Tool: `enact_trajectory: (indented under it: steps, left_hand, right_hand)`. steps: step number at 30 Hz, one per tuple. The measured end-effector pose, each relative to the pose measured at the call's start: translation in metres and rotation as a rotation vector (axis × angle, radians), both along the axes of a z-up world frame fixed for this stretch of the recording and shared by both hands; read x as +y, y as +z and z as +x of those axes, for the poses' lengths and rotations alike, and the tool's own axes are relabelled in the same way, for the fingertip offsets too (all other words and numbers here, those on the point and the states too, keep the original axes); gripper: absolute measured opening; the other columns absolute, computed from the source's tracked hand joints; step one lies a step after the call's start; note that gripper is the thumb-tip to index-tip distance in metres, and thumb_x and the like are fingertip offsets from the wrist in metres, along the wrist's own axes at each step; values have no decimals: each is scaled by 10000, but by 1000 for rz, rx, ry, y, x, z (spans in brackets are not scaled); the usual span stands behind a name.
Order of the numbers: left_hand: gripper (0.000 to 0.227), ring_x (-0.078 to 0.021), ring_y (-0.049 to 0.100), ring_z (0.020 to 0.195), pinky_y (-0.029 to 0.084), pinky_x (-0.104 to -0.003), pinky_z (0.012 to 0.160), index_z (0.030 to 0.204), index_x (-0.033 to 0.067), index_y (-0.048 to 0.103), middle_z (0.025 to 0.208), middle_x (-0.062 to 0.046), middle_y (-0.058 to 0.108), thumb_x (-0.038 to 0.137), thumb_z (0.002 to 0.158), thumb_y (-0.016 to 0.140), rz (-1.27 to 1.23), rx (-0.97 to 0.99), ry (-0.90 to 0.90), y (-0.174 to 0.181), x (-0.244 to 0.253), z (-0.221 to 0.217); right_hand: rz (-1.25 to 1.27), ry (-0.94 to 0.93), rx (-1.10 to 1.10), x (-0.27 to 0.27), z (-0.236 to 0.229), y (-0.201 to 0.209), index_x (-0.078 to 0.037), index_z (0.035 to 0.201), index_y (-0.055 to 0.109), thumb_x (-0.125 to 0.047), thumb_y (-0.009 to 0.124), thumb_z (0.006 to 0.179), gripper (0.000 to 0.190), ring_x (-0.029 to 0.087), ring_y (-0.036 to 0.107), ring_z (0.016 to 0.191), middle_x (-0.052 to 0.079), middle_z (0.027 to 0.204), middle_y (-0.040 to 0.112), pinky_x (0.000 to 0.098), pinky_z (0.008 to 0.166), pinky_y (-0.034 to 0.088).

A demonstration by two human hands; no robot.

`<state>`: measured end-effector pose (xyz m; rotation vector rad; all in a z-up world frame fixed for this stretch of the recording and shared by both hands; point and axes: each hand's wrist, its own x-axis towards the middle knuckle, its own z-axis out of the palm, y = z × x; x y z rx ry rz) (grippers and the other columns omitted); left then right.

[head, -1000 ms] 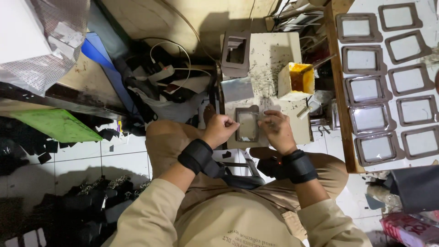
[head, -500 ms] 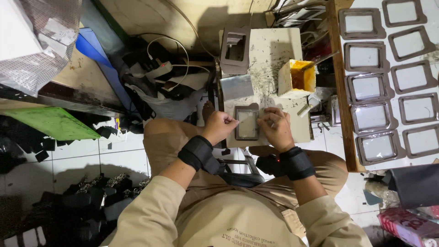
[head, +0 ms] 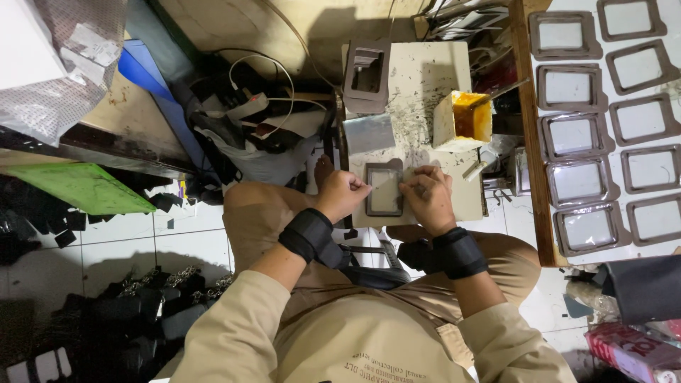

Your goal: Assembling small rectangular frames by inserting transparent plastic sheets into them.

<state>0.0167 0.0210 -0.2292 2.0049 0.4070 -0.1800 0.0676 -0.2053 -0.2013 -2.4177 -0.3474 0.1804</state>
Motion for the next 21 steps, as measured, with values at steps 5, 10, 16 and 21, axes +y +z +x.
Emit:
enact_trajectory:
  steps: [5, 10, 16, 21]
  left_hand:
    - [173, -236, 740, 698, 569, -330, 604, 826, 135, 805, 638, -21, 731, 289, 766, 756, 21, -1, -3, -6, 2, 0]
    - [183, -214, 742, 696, 577, -319, 608, 827, 164, 808, 639, 6, 731, 327, 759, 758, 52, 32, -6, -15, 0, 1]
    - [180, -222, 749, 719, 580, -313, 639, 846, 165, 806, 653, 10, 739, 317, 766, 749, 65, 33, -10, -10, 0, -1]
    - [179, -195, 739, 691, 576, -307, 624, 830, 192, 803, 638, 31, 728, 348, 763, 746, 87, 48, -14, -22, -1, 1]
  right_hand:
    - [-15, -1, -1, 1, -1, -3, -178, 889, 745, -339, 807, 875, 173, 340, 511, 1192, 12, 1168, 611, 540, 989, 477]
    - [-25, -13, 10, 0, 0, -9, -174, 889, 741, -342, 801, 880, 179, 344, 497, 1202, 11, 1172, 593, 552, 986, 470]
    - [-31, -14, 29, -1, 0, -12, -201, 880, 742, -371, 796, 873, 178, 345, 494, 1200, 3, 1168, 585, 564, 987, 464]
    - [-44, -16, 35, -3, 2, -18, -209, 891, 743, -392, 792, 865, 191, 351, 492, 1205, 4, 1175, 577, 572, 987, 462]
